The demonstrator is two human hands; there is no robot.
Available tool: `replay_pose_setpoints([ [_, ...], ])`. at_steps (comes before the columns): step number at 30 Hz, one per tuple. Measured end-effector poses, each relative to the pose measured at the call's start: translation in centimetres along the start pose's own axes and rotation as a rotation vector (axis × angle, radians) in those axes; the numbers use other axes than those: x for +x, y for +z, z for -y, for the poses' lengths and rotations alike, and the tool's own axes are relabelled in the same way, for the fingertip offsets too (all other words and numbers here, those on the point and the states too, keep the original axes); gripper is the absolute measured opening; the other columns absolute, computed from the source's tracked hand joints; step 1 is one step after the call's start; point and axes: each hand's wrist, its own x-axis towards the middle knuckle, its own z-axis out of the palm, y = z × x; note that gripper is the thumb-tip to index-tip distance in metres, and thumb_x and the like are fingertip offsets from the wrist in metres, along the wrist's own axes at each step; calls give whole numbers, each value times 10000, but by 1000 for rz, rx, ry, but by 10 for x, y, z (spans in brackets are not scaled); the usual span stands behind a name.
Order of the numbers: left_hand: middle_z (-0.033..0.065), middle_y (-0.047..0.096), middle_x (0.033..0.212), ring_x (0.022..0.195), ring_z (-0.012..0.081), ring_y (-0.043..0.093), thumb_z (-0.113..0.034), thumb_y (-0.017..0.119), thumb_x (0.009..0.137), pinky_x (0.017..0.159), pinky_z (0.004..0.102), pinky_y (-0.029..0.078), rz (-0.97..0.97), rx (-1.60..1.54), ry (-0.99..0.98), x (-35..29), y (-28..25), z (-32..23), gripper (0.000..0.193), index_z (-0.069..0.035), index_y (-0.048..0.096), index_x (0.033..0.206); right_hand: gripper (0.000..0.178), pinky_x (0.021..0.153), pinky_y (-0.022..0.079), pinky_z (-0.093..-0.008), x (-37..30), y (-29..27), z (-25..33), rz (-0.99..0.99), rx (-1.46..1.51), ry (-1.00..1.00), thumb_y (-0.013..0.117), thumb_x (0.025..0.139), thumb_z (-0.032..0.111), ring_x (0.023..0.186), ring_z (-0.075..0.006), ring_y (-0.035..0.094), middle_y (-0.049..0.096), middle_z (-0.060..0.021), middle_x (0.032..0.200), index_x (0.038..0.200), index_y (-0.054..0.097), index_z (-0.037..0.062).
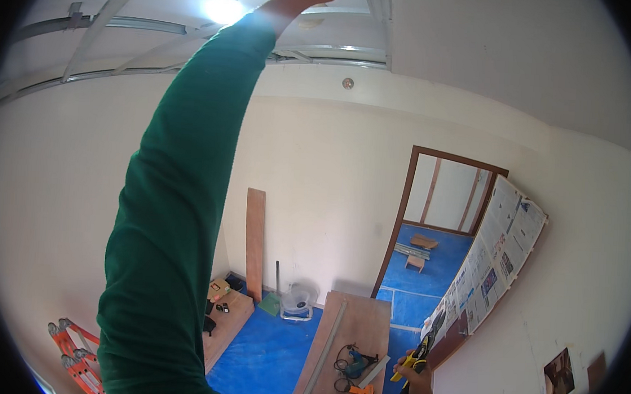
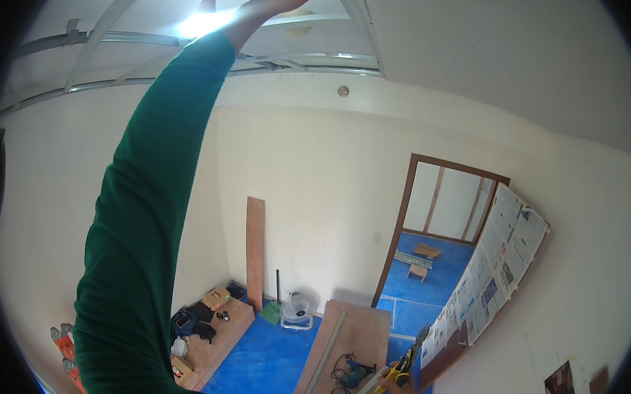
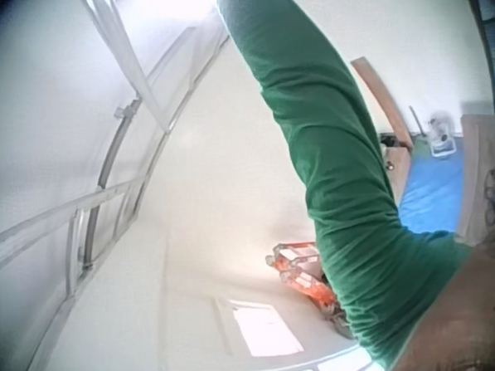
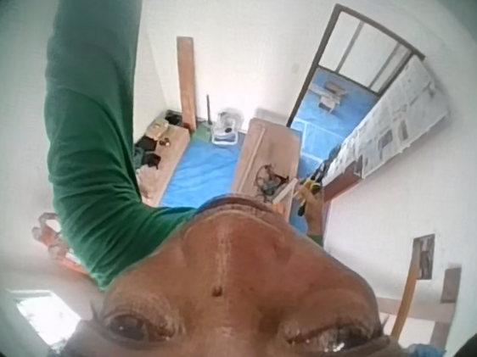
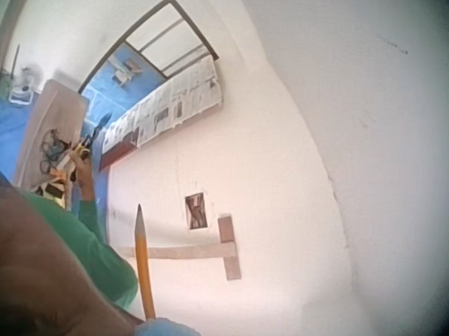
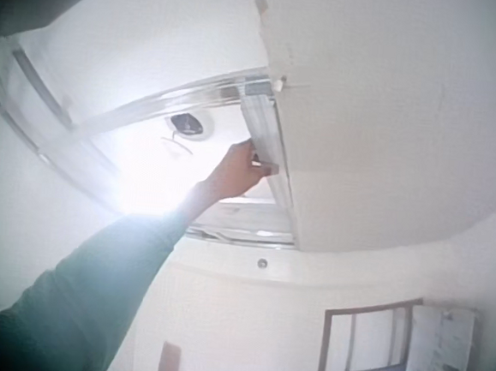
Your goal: The person cuts a long metal strip into shorter pieces using tin snips while sitting on the floor. They repeatedly measure the strip against the ceiling, cut it, and place the pieces on the floor.
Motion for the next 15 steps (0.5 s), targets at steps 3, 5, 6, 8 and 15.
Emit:
replay_pose_setpoints([
  [3,268,786,1291,1184,385,782,-121,850,933,1006,468,631,-55,-83,19,-6,7,-3,497,56,690,1368,515,903,629,-425,-8,-6,-8,-36,0,26,771,883,19,959,-265,744,718,-114,1065,1356,568,31],
  [5,273,786,1279,1170,388,787,-88,839,925,975,471,636,-131,14,27,-11,14,-2,493,58,676,1366,514,906,628,-426,-13,-12,-9,-63,17,48,765,883,20,959,-267,740,713,-117,1065,1354,559,31],
  [6,273,787,1274,1168,389,787,-80,837,924,969,470,637,-168,-25,16,-12,18,-1,495,59,670,1369,514,906,628,-427,-15,-14,-9,-73,34,55,761,883,20,958,-268,738,711,-119,1065,1353,554,30],
  [8,273,789,1259,1163,390,788,-69,833,924,964,468,638,-217,-68,13,-15,25,2,505,61,657,1379,506,907,628,-430,-19,-19,-6,-106,31,71,753,883,18,957,-269,737,707,-123,1063,1348,553,26],
  [15,263,784,1264,1175,372,780,-93,828,956,992,469,631,-175,-95,59,-3,23,12,538,63,620,1427,468,918,632,-438,-13,-23,3,-123,18,72,729,894,21,960,-273,739,705,-129,1079,1336,572,9],
])
